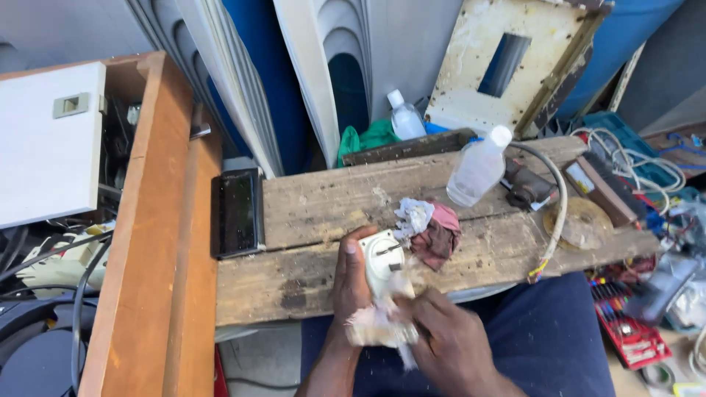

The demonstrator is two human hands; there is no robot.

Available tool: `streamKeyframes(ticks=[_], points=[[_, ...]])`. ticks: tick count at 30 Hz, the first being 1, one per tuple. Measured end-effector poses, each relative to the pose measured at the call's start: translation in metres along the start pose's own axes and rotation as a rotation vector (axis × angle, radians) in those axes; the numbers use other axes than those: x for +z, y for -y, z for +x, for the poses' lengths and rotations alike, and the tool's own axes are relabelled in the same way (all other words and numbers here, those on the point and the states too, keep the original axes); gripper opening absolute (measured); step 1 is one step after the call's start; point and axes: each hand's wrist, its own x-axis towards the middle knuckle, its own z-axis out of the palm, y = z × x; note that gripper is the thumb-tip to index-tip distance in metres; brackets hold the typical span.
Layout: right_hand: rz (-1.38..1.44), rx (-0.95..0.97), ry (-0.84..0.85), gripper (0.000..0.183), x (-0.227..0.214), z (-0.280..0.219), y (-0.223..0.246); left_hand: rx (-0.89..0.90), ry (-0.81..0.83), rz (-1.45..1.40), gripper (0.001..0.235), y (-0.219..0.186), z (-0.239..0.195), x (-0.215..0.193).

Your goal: Cleaning a dirty electrical power strip using liquid cleaner, a cloth, a brush, and a screwdriver

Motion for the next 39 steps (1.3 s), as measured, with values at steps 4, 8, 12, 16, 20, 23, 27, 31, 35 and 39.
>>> streamKeyframes(ticks=[4,8,12,16,20,23,27,31,35,39], points=[[0.042,-0.021,0.027,0.038,0.004,0.006,-0.007,0.048,0.112,-0.269,0.067,0.01,0.003,0.005],[0.245,-0.199,0.18,0.018,-0.028,-0.014,-0.019,0.102,0.087,-0.109,0.063,0.008,-0.005,-0.005],[0.353,0.216,0.084,0.012,-0.058,-0.002,-0.019,-0.009,0.105,-0.501,0.063,0.016,0.006,0.002],[0.387,0.861,-0.1,0.016,-0.05,0.008,-0.013,-0.207,0.394,-0.528,0.068,-0.017,-0.009,-0.017],[0.324,0.807,-0.011,0.017,-0.038,0.019,-0.018,-0.492,0.673,-0.239,0.103,-0.052,-0.027,-0.016],[0.598,0.895,0.099,0.028,-0.057,0.046,-0.013,-0.479,0.491,-0.377,0.063,-0.016,-0.018,-0.023],[0.37,0.725,0.021,0.05,-0.058,0.064,-0.041,-0.425,0.506,-0.46,0.053,-0.014,-0.014,-0.031],[-0.197,0.666,0.065,0.051,-0.057,0.108,-0.037,-0.454,0.393,-0.441,0.075,-0.033,-0.017,-0.032],[-0.335,0.85,0.301,0.059,-0.048,0.133,-0.014,-0.492,0.371,-0.504,0.074,-0.038,-0.02,-0.041],[-0.34,0.788,0.2,0.042,-0.028,0.112,-0.044,-0.437,0.389,-0.427,0.097,-0.05,-0.021,-0.04]])
